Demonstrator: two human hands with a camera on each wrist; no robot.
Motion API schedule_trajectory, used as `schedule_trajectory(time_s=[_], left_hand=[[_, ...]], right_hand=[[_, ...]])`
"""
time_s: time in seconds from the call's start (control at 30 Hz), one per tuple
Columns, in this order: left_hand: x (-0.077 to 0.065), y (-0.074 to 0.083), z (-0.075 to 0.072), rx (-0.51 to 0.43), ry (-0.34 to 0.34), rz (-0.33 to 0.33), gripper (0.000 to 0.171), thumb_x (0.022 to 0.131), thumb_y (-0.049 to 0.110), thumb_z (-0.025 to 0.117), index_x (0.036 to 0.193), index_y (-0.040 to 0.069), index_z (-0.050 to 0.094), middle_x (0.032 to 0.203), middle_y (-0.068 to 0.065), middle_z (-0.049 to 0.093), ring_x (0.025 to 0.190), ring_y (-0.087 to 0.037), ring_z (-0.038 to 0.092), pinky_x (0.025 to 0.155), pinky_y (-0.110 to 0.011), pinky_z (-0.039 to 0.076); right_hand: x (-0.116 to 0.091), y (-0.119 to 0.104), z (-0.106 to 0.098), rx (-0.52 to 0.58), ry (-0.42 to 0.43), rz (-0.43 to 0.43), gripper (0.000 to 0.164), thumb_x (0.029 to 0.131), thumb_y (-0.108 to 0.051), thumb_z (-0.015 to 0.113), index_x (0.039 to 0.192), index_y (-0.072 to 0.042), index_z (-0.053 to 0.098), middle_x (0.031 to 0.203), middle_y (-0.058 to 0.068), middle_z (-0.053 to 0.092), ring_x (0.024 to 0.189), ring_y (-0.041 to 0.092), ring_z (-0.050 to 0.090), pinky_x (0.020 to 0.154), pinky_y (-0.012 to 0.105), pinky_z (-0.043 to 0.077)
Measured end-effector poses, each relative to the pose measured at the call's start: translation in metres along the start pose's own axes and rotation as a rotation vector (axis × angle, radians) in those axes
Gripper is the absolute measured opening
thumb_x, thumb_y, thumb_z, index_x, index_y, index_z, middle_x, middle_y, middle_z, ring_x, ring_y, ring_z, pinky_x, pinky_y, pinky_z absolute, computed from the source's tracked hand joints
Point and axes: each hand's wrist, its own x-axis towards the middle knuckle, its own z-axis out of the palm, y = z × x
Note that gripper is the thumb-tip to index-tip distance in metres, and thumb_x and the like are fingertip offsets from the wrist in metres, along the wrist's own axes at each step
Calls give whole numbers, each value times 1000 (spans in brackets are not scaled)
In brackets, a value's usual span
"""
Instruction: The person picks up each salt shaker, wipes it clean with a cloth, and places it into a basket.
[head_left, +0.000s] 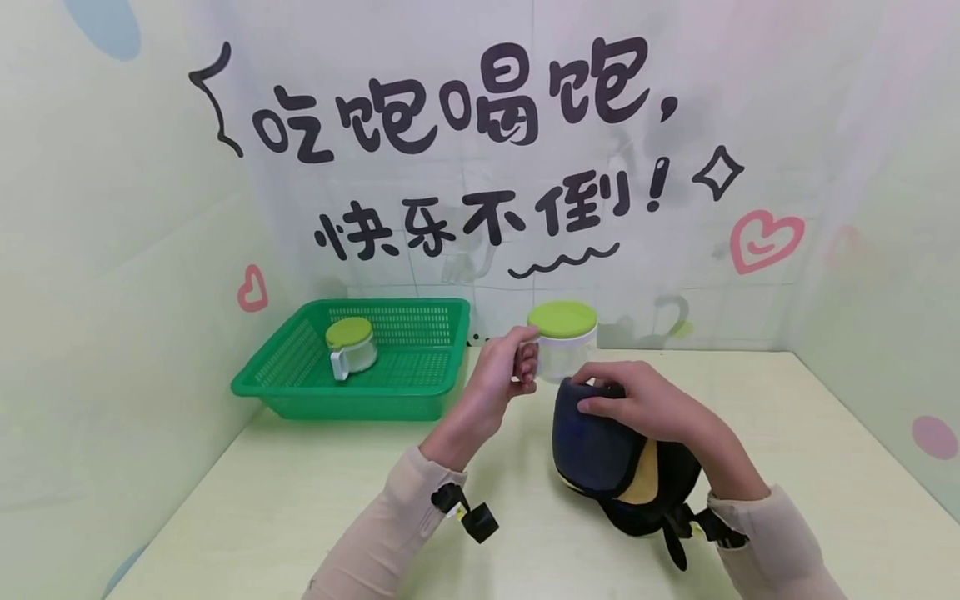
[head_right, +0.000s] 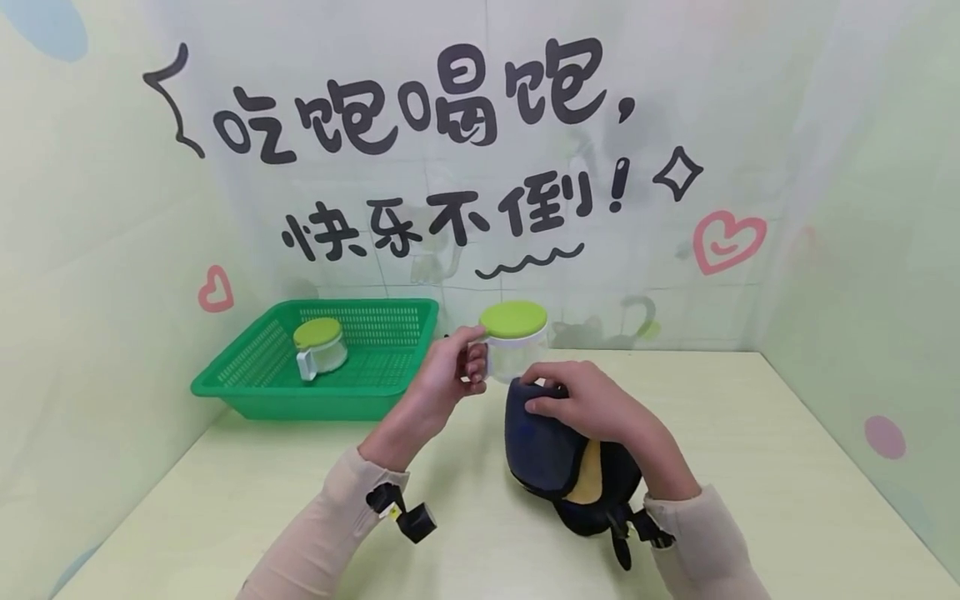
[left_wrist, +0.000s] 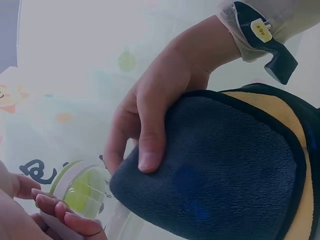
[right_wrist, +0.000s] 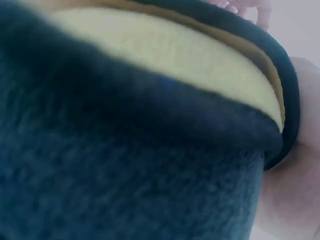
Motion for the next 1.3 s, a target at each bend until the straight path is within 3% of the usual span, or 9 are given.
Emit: schedule_trajectory(time_s=[0.27,0.63,0.9,1.0,1.3], left_hand=[[0,-2,2,10,-18,-9,38,91,32,53,64,9,38,58,1,33,55,-15,32,52,-25,31],[0,1,-1,-15,12,-8,40,91,33,53,63,9,36,58,1,32,55,-15,30,50,-26,29],[0,1,0,3,0,-10,40,92,33,53,63,9,37,57,1,32,55,-15,31,51,-26,30],[0,1,0,6,-3,-13,40,91,32,53,64,8,37,57,1,32,55,-15,31,51,-26,29],[2,3,0,-4,6,-11,40,90,32,53,62,10,37,57,2,32,53,-13,30,49,-24,27]], right_hand=[[-4,-7,-5,32,187,-10,22,90,-31,67,111,-28,65,106,-9,68,95,11,64,86,37,53],[-2,-2,-4,9,-25,7,20,90,-28,67,110,-29,64,86,-10,64,77,7,58,75,29,49],[-4,-5,-7,11,163,-36,19,90,-31,66,110,-30,65,102,-11,68,92,9,63,83,35,53],[-4,-5,-9,28,186,-40,19,90,-31,66,109,-30,65,104,-11,68,95,10,64,85,38,53],[-4,1,-9,8,-24,20,19,90,-29,67,108,-31,64,87,-12,64,78,6,59,77,30,50]])
